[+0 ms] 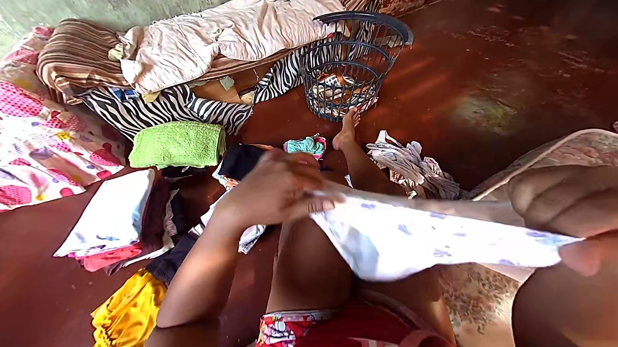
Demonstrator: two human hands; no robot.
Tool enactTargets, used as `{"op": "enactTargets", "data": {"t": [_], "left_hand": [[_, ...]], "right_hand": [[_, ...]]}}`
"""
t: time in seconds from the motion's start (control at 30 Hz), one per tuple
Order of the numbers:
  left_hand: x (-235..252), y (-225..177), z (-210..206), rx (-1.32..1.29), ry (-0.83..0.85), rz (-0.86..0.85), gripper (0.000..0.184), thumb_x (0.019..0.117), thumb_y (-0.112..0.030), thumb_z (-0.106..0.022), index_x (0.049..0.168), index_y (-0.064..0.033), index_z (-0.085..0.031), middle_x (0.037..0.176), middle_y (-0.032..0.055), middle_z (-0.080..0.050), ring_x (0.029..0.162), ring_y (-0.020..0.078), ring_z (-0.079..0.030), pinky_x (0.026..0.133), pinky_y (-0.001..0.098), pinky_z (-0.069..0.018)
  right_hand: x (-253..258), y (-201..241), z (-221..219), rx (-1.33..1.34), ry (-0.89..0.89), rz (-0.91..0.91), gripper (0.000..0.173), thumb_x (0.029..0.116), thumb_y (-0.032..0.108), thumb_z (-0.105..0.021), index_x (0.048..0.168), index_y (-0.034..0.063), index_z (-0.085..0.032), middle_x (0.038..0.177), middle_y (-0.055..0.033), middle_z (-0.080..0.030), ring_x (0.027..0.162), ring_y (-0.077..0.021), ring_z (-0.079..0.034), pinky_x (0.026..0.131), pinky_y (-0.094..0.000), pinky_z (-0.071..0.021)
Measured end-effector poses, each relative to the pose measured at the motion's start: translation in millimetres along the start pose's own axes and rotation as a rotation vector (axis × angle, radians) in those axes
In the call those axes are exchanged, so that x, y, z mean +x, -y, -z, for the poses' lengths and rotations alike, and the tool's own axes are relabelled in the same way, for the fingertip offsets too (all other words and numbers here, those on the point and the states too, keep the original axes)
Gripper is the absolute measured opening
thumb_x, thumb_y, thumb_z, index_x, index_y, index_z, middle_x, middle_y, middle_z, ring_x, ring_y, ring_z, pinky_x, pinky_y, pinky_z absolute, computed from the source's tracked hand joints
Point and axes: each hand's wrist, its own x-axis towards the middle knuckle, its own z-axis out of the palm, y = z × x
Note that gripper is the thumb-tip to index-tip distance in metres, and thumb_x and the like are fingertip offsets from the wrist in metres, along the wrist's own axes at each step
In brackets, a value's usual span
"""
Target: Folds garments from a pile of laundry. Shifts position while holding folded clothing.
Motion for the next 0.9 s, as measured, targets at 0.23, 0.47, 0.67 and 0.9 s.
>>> {"op": "enactTargets", "data": {"t": [0.23,0.47,0.67,0.9], "left_hand": [[-7,-12,7,0.380,-0.023,0.207,0.063,0.0943,-0.069,-0.046,0.069,-0.0177,-0.072,0.130,-0.0010,-0.071,0.148,0.0457,-0.035,0.106,0.0845,-0.0088],[-27,-8,31,-0.421,0.000,-0.180,0.050,0.1050,-0.047,-0.050,0.068,-0.0161,-0.063,0.074,-0.0099,-0.066,0.102,0.0040,-0.065,0.109,0.0354,-0.0421],[-24,2,23,0.174,-0.085,0.209,0.032,0.1001,-0.035,-0.057,0.105,-0.0113,-0.078,0.102,0.0042,-0.074,0.109,0.0247,-0.066,0.098,0.0530,-0.0461],[-47,-17,28,-0.604,-0.100,0.002,0.028,0.0990,-0.045,-0.063,0.083,-0.0217,-0.063,0.080,-0.0149,-0.063,0.077,-0.0066,-0.060,0.066,0.0115,-0.0487]], "right_hand": [[3,-26,-18,-0.841,0.038,-0.337,0.060,0.0953,0.056,-0.056,0.058,0.0084,-0.063,0.109,-0.0080,-0.077,0.117,-0.0289,-0.065,0.108,-0.0637,-0.0290],[0,-21,-16,-0.607,-0.163,-0.185,0.056,0.0974,0.065,-0.054,0.072,0.0169,-0.069,0.079,0.0055,-0.071,0.116,-0.0115,-0.062,0.124,-0.0539,-0.0089],[13,-30,-28,-0.900,-0.247,-0.242,0.058,0.1027,0.052,-0.050,0.075,0.0049,-0.071,0.096,-0.0105,-0.075,0.125,-0.0330,-0.057,0.119,-0.0637,-0.0071],[3,-12,-29,-0.265,-0.163,-0.174,0.027,0.1007,0.039,-0.063,0.089,0.0154,-0.071,0.094,0.0082,-0.073,0.108,-0.0094,-0.068,0.116,-0.0446,-0.0438]]}}
